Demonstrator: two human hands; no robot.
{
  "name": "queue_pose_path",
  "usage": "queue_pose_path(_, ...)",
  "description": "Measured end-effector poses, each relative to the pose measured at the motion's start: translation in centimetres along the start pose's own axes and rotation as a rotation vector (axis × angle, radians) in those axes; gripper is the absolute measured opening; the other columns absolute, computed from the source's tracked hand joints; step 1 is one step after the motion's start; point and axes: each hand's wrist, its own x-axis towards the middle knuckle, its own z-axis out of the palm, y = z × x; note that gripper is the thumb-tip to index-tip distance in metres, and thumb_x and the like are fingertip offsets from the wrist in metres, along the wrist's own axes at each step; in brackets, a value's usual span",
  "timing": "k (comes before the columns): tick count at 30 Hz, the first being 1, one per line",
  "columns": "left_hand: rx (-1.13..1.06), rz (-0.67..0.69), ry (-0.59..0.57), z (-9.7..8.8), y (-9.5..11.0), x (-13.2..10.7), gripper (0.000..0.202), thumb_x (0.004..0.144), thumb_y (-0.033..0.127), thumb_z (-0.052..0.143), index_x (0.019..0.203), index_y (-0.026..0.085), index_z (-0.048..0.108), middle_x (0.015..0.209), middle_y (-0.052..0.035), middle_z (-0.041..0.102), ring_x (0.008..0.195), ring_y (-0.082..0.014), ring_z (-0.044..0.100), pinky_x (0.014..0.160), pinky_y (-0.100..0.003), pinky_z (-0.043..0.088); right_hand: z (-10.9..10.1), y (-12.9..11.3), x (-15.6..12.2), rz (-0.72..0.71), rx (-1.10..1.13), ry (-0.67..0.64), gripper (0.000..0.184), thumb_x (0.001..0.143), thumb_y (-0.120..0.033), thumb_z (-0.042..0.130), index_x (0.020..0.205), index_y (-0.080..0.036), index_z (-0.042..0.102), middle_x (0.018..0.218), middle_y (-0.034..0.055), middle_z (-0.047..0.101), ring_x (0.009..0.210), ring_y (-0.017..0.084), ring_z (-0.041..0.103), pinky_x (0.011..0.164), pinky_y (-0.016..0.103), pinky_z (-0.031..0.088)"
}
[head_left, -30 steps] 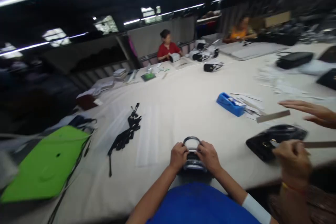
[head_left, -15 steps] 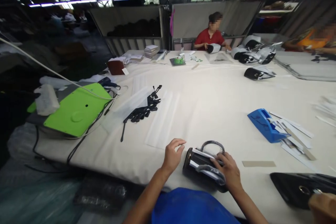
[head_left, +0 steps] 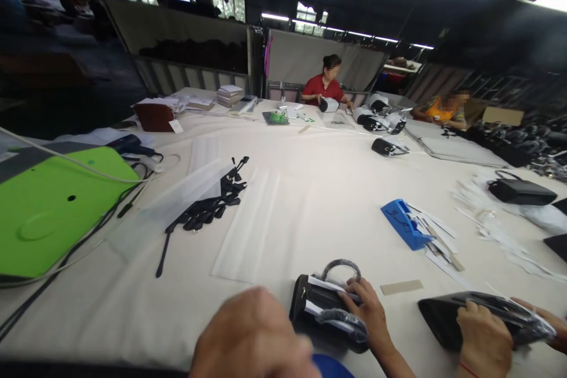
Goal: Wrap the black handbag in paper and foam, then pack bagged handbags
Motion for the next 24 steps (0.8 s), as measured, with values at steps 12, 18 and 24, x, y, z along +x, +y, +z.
queue_pose_path(12, 0.853, -0.569, 0.009, 4.3, -34.1, 6.2, 0.052, 0.079, 0.039, 0.064, 0.116, 0.002, 0.057, 0.106, -0.0221, 0.061, 0.106, -0.0359, 0.056, 0.092, -0.044, 0.047, -0.4, -0.9, 0.0, 0.107, 0.06, 0.0, 0.012, 0.082, -0.033, 0.065, 0.077, -0.023, 0.062, 0.097, 0.005, 0.062, 0.096, 0.022, 0.06, 0.085, 0.032, 0.05)
queue_pose_path(18, 0.694, -0.63, 0.021, 3.3, -36.4, 5.3, 0.025, 0.089, 0.034, 0.051, 0.099, 0.014, 0.064, 0.099, -0.0125, 0.065, 0.093, -0.0292, 0.062, 0.08, -0.037, 0.05, -0.7, -1.5, -0.1, 0.119, 0.034, 0.0, 0.011, 0.083, -0.031, 0.065, 0.077, -0.022, 0.061, 0.097, 0.005, 0.061, 0.096, 0.022, 0.059, 0.086, 0.033, 0.049)
queue_pose_path(24, 0.727, -0.486, 0.009, 2.3, -35.7, 4.5, 0.031, 0.091, 0.03, 0.04, 0.087, 0.016, 0.068, 0.092, -0.0132, 0.066, 0.085, -0.0289, 0.065, 0.075, -0.037, 0.051, -0.7, -1.2, -0.1, 0.1, 0.047, 0.02, 0.012, 0.082, -0.032, 0.065, 0.075, -0.023, 0.06, 0.095, 0.0048, 0.062, 0.094, 0.023, 0.06, 0.084, 0.035, 0.051)
